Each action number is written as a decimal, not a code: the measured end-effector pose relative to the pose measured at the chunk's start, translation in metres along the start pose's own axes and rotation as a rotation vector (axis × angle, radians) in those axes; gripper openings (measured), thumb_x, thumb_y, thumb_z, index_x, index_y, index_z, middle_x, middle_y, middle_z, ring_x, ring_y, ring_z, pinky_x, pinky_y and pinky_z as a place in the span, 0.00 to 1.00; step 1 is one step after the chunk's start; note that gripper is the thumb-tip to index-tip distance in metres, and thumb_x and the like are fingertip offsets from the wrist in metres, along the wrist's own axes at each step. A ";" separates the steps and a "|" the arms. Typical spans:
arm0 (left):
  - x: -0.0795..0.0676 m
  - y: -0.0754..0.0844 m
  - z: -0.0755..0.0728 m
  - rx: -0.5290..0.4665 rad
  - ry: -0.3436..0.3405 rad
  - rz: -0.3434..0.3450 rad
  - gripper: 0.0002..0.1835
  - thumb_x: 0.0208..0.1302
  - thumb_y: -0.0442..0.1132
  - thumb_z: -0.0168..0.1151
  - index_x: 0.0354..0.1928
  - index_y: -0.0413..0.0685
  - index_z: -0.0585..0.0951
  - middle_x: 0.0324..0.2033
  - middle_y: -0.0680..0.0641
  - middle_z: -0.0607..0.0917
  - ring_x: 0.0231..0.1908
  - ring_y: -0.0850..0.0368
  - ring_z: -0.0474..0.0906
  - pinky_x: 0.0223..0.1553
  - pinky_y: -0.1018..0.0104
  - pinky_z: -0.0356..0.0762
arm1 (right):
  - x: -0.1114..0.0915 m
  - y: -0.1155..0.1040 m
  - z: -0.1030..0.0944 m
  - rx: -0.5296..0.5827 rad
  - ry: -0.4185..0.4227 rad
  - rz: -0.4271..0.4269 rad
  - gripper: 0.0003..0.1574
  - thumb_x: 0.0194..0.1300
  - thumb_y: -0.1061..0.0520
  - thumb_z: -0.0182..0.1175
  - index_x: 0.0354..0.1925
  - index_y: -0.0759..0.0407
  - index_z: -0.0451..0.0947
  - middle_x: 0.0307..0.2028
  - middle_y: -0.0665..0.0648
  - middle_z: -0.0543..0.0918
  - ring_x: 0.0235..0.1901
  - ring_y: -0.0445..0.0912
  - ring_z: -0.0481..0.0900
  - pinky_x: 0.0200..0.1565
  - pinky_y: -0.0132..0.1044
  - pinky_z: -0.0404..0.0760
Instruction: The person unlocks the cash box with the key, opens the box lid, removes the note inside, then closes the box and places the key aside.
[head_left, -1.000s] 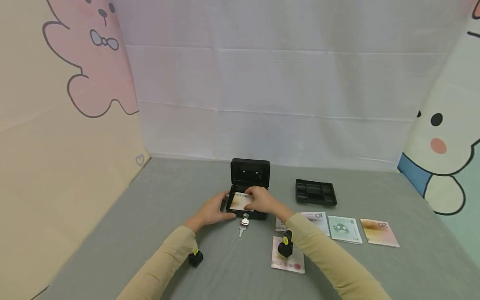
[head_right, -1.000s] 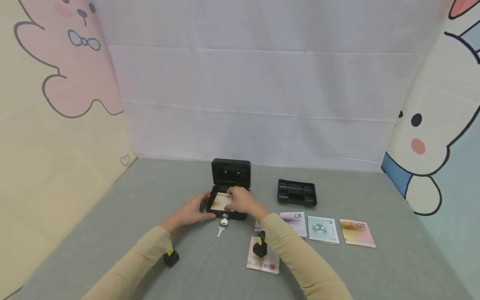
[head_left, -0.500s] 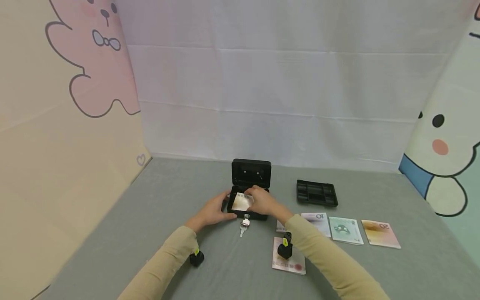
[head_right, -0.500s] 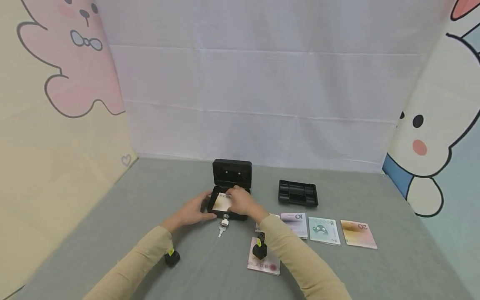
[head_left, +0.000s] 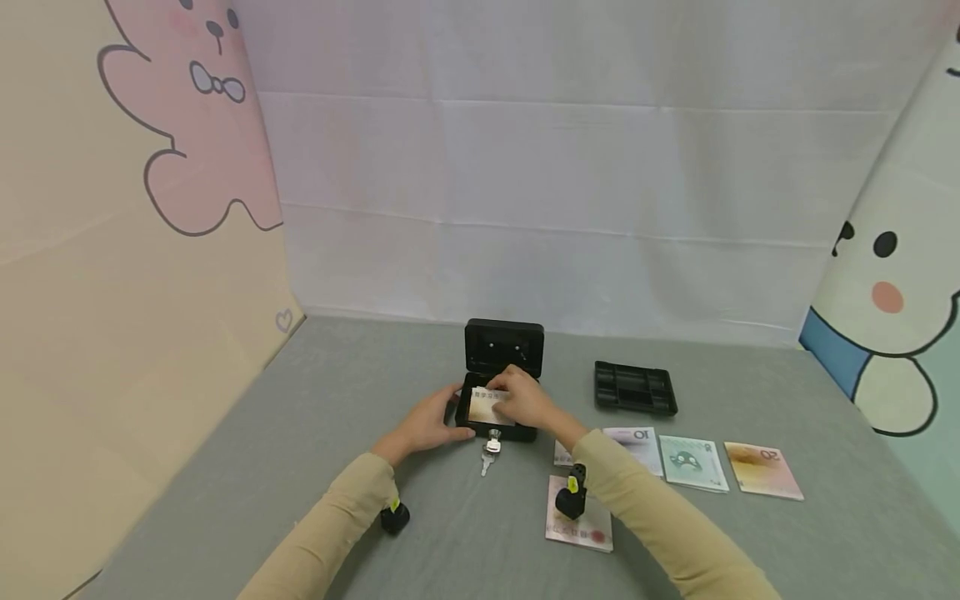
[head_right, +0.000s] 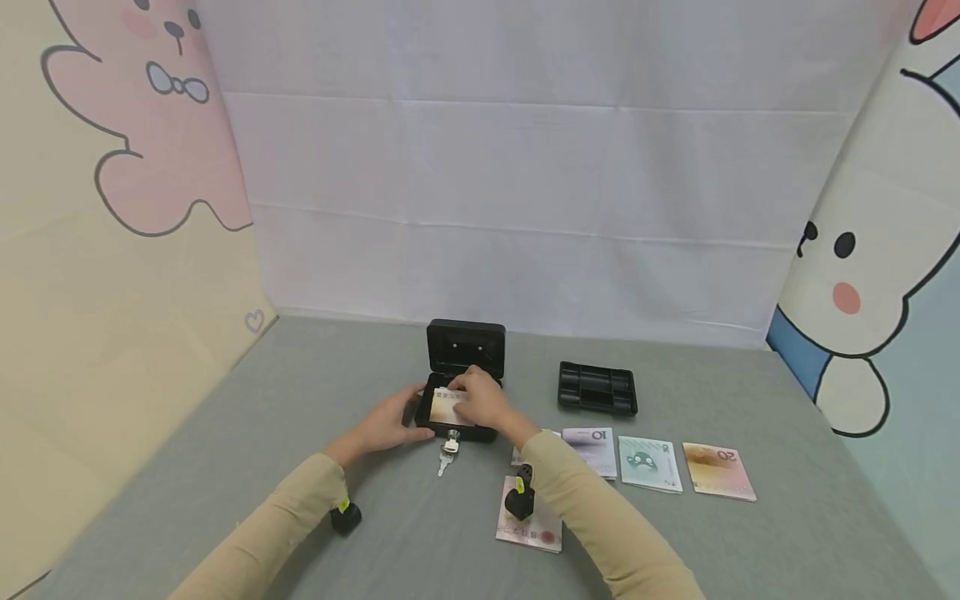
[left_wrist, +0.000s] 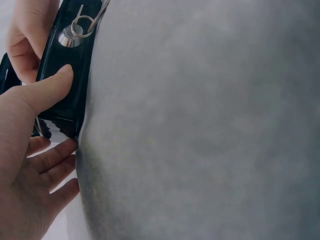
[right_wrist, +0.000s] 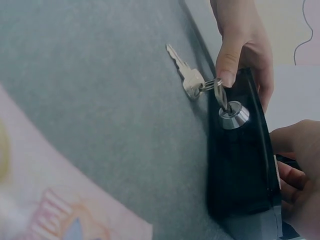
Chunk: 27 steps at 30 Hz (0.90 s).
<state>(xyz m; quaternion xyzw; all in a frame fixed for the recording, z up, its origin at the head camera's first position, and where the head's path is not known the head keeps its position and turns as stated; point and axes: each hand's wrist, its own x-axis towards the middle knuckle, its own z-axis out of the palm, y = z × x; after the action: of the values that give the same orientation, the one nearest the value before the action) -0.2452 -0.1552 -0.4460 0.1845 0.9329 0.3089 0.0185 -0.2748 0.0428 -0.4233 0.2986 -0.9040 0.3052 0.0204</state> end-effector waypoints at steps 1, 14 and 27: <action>0.000 0.000 0.000 0.001 -0.001 -0.003 0.42 0.48 0.46 0.70 0.63 0.39 0.62 0.48 0.41 0.77 0.49 0.48 0.72 0.50 0.52 0.69 | -0.001 -0.001 -0.001 0.022 0.004 -0.002 0.16 0.50 0.66 0.63 0.41 0.65 0.80 0.37 0.58 0.76 0.38 0.49 0.74 0.42 0.43 0.74; 0.000 0.002 0.000 -0.020 0.009 -0.006 0.42 0.47 0.45 0.71 0.63 0.39 0.63 0.47 0.42 0.77 0.48 0.48 0.73 0.49 0.52 0.69 | -0.003 0.000 -0.007 0.141 0.012 -0.057 0.12 0.57 0.71 0.55 0.39 0.65 0.80 0.39 0.59 0.82 0.40 0.50 0.79 0.43 0.44 0.77; 0.001 0.001 0.000 -0.013 0.004 -0.009 0.42 0.48 0.46 0.70 0.63 0.40 0.63 0.46 0.42 0.77 0.47 0.49 0.73 0.48 0.52 0.69 | -0.002 -0.005 -0.021 0.181 0.058 -0.084 0.13 0.57 0.74 0.53 0.38 0.67 0.80 0.38 0.62 0.82 0.40 0.52 0.79 0.40 0.40 0.78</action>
<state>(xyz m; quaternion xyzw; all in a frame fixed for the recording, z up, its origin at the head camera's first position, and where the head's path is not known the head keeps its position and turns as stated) -0.2455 -0.1541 -0.4449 0.1794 0.9317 0.3152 0.0190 -0.2738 0.0522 -0.4041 0.3279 -0.8585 0.3929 0.0322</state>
